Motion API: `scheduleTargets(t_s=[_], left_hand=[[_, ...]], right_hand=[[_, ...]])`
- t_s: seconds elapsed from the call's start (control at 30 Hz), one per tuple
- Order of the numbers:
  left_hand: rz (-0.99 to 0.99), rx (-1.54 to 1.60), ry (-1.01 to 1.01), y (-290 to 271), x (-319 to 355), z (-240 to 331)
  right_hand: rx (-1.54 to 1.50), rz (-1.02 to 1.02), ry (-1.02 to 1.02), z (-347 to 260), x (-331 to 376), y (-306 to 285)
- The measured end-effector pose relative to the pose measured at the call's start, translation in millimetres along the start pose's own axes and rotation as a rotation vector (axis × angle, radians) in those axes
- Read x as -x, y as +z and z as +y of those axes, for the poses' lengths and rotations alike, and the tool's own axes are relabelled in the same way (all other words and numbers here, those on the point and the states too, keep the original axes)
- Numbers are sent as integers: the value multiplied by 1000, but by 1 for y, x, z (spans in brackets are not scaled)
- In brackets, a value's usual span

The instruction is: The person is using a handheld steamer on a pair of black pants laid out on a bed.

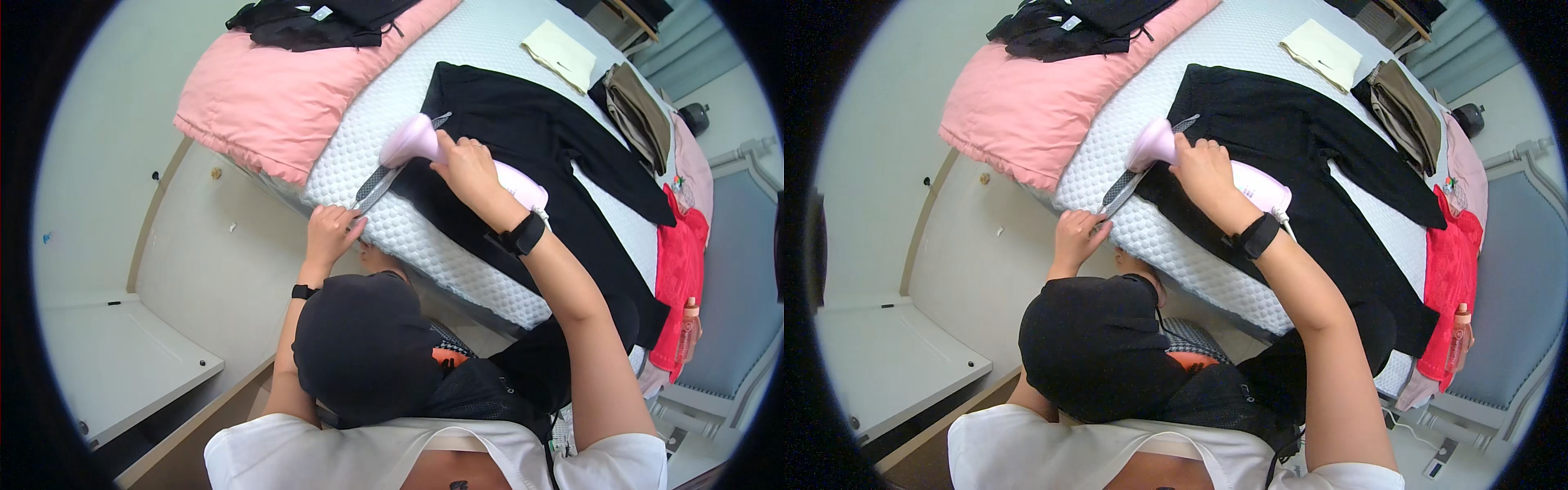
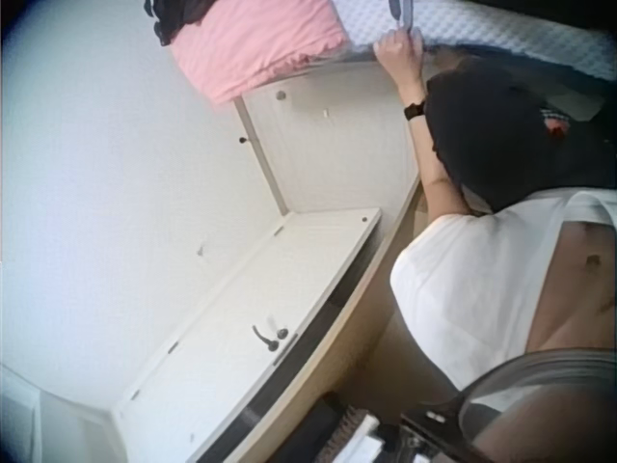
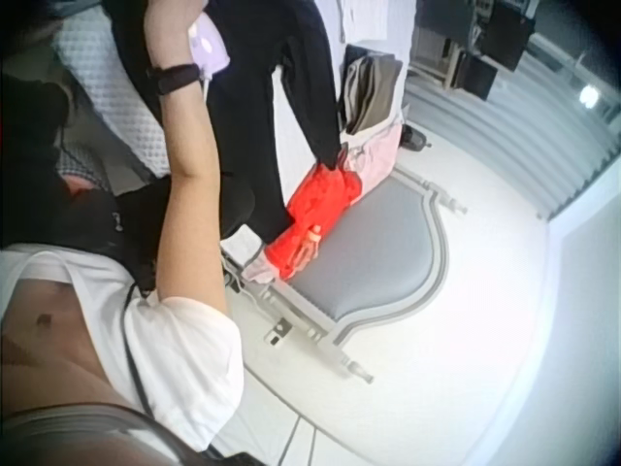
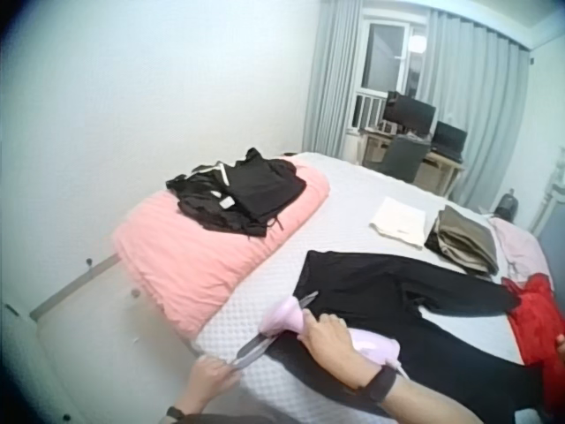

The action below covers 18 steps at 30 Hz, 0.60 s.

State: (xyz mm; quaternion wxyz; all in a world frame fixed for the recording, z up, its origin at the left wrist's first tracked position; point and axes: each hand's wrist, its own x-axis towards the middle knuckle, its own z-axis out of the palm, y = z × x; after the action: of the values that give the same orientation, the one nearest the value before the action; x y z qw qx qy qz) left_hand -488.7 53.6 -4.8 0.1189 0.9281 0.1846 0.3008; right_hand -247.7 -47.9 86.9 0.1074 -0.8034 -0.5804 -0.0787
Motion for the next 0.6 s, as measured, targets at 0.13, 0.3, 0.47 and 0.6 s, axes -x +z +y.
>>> scheduleTargets(t_s=[0.13, 0.3, 0.47, 0.6], left_hand=[[80, 13, -1, 1, 4, -2], [33, -32, -54, -4, 4, -5], [39, -101, -104, 7, -8, -4], [-70, -127, -117, 12, -14, -22]], right_hand=[[-96, -68, -89, -26, 10, 4], [-208, -81, -131, -36, 15, 2], [-242, 49, -135, 5, 5, -16], [-171, 51, -103, 71, 3, -43]])
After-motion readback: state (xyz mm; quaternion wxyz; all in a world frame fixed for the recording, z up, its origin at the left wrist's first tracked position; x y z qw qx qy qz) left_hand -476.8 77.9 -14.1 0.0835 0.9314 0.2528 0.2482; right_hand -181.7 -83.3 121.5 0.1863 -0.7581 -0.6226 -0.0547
